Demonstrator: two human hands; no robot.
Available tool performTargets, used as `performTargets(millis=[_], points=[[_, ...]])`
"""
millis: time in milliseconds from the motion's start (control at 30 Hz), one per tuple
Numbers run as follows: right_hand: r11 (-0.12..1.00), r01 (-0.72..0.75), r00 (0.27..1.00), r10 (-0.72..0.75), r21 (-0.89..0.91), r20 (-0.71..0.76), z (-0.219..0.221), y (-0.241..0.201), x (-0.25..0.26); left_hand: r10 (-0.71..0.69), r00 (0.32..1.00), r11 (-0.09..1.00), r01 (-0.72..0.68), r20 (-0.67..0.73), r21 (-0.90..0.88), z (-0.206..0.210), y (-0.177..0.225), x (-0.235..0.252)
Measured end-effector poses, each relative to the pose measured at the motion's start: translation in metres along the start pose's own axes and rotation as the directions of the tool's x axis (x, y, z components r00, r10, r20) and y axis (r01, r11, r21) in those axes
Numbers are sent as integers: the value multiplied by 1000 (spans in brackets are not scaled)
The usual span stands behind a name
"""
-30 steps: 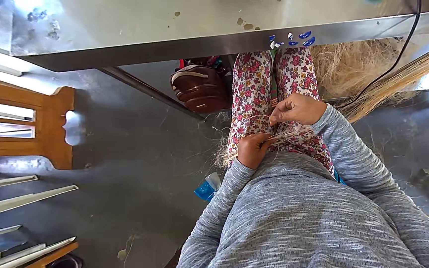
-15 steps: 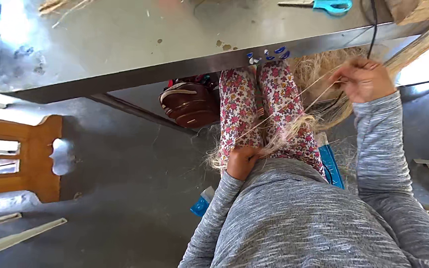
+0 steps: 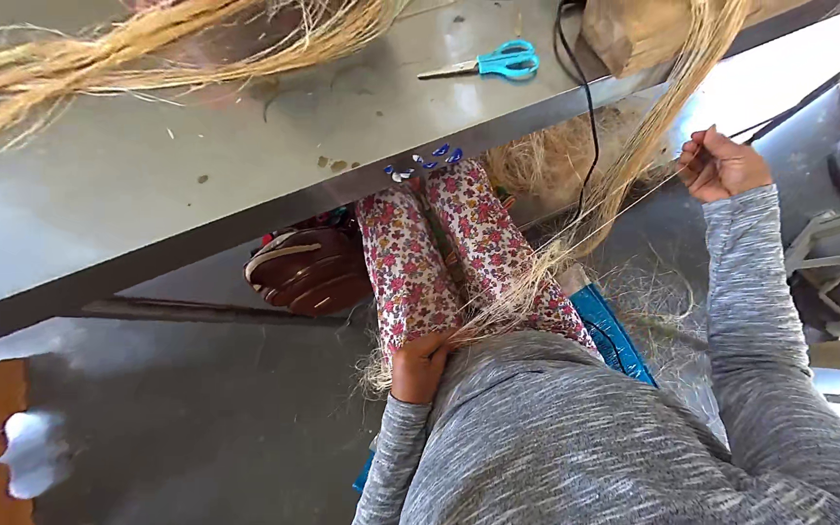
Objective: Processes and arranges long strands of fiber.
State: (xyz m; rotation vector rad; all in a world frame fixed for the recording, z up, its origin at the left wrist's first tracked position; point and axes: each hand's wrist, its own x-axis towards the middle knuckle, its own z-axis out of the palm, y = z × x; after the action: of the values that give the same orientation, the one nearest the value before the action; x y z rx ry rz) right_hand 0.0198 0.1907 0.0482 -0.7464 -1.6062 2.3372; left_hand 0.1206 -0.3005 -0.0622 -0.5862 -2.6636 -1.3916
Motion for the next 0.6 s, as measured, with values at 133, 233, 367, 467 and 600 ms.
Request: performTargets(millis=[133, 233, 367, 467, 600], points=[[1000, -2, 996, 5, 30, -88, -5, 8, 5, 5, 1000, 1000, -5, 17, 20, -4, -2, -2], [973, 36, 989, -2, 229, -147, -9, 8, 14, 18, 1000, 998, -20, 24, 63, -6, -1, -3], [822, 191, 975, -98, 536, -197, -34, -4, 30, 2, 1000, 997, -4, 14, 81, -12, -4, -7], [780, 300, 942, -151, 549, -300, -63, -25, 37, -15, 1000, 996, 13, 22, 88, -18, -5, -8], [807, 415, 869, -215, 421, -445, -117, -59, 47, -17, 999, 992, 14, 30, 124, -18, -3, -5]])
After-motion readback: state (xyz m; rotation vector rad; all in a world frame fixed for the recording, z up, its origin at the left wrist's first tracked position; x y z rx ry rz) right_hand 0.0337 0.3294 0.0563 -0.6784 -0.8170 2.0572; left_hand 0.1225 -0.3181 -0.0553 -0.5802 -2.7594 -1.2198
